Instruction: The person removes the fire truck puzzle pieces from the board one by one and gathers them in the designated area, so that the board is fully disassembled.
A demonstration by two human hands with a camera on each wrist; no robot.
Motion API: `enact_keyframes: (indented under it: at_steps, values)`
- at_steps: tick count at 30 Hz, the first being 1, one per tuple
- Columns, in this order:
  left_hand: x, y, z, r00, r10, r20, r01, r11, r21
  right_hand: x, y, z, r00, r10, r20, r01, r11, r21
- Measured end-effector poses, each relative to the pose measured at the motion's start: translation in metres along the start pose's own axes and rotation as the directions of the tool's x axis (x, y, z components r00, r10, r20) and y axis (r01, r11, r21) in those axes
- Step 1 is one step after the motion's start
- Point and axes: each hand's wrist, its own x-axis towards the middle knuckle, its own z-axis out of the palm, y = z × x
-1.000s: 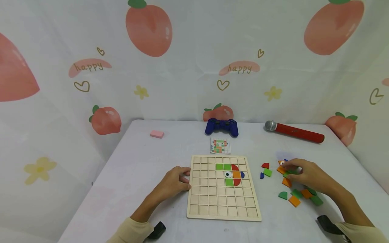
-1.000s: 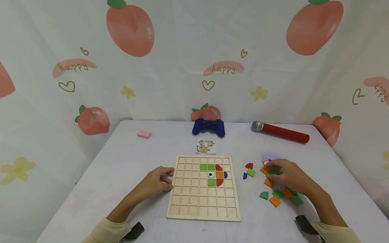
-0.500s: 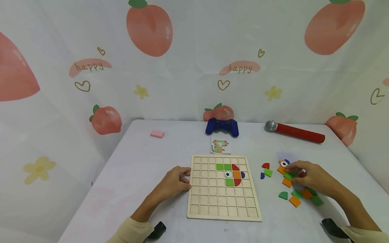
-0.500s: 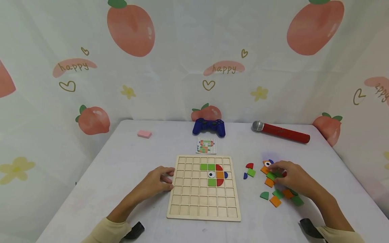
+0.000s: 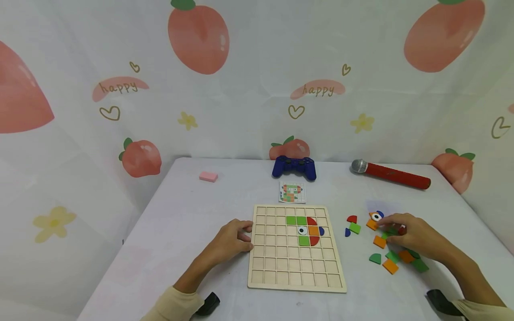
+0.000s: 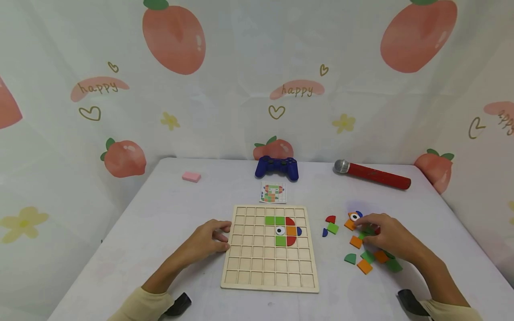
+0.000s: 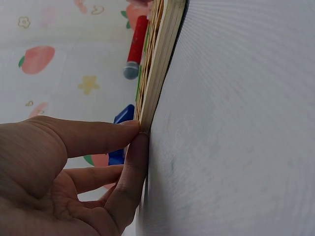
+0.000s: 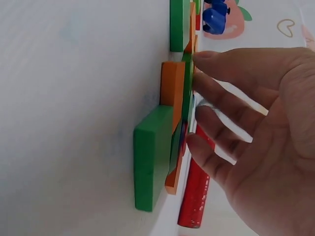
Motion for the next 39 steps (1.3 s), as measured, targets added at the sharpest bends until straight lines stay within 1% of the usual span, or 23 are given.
enact_keyframes:
  at_steps: [8, 11, 14, 24, 28, 34, 39]
  values:
    - [0.001, -0.001, -0.001, 1.000, 0.007, 0.005, -0.007, 1.000, -0.006, -0.002, 0.004, -0.002, 0.999, -0.015, 0.041, 0.015, 1.000, 0.010]
    - [0.001, -0.001, 0.000, 1.000, 0.007, 0.004, -0.007, 1.000, -0.006, -0.002, 0.006, -0.002, 0.999, -0.014, 0.035, 0.014, 1.000, -0.001]
    - [0.001, -0.001, 0.000, 1.000, 0.003, 0.004, -0.003, 1.000, -0.002, -0.003, 0.007, -0.001, 1.000, -0.007, 0.029, 0.007, 1.000, -0.012]
    - [0.000, -0.001, 0.001, 1.000, -0.002, 0.008, 0.002, 1.000, -0.002, -0.004, 0.007, -0.004, 0.997, 0.048, 0.052, -0.046, 0.998, -0.043]
    - [0.000, -0.001, 0.001, 1.000, -0.007, 0.005, 0.007, 1.000, 0.003, -0.003, 0.000, -0.004, 0.999, 0.034, 0.034, -0.033, 0.999, -0.040]
    - [0.000, -0.001, 0.000, 1.000, -0.003, 0.004, 0.003, 1.000, 0.006, 0.000, -0.018, 0.001, 1.000, 0.008, 0.001, -0.008, 1.000, -0.002]
    - [0.000, -0.001, -0.001, 1.000, 0.005, 0.005, -0.005, 1.000, 0.002, 0.009, -0.036, 0.005, 0.998, -0.055, -0.032, 0.056, 0.998, 0.018]
